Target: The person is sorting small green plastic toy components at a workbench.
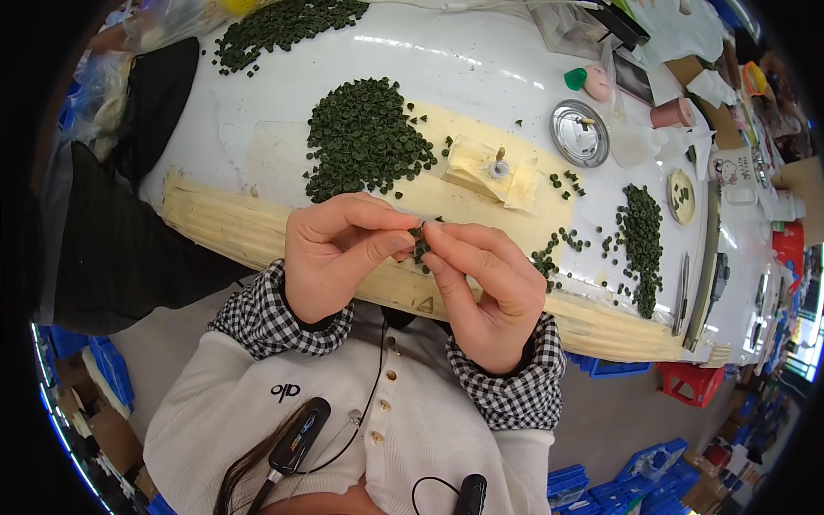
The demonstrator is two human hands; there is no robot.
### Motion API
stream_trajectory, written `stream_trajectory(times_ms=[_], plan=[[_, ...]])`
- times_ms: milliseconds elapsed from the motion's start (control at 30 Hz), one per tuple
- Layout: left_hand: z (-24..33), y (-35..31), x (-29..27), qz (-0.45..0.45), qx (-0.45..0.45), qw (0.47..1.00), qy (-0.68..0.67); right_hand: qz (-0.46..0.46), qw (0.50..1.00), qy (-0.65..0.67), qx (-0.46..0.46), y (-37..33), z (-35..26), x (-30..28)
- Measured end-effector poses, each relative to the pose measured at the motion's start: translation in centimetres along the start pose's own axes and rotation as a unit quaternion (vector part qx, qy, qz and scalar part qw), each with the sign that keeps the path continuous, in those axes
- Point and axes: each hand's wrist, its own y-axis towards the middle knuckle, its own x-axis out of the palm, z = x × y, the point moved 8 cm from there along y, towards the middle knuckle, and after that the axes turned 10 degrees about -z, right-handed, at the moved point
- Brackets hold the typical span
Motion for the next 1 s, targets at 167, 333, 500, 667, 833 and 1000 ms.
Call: stream_trajectory(times_ms=[167, 333, 500, 667, 833, 1000], plan=[[1.5, 0.2, 0.4, -0.030, 0.068, 0.988, 0.135, -0.009, 0.999, -0.039, -0.010, -0.1, -0.2, 0.1], [0.5, 0.1, 0.1, -0.012, 0.026, 0.998, 0.051, -0.019, 0.998, -0.051, -0.020, -0.1, -0.6, 0.3], [-0.1, -0.1, -0.2, 0.024, -0.017, 0.999, -0.029, -0.030, 0.998, -0.057, -0.021, 0.0, -0.8, 0.5], [0.1, 0.0, -0.2, 0.005, 0.001, 1.000, 0.028, -0.037, 0.998, -0.048, -0.007, -0.1, -0.9, 0.6], [-0.1, 0.1, -0.3, -0.008, -0.003, 1.000, 0.025, -0.043, 0.997, -0.066, -0.012, -0.1, -0.9, 0.6], [-0.2, 0.1, -0.2, -0.006, -0.013, 1.000, 0.020, -0.040, 0.997, -0.061, -0.020, 0.0, -0.8, 0.4]])
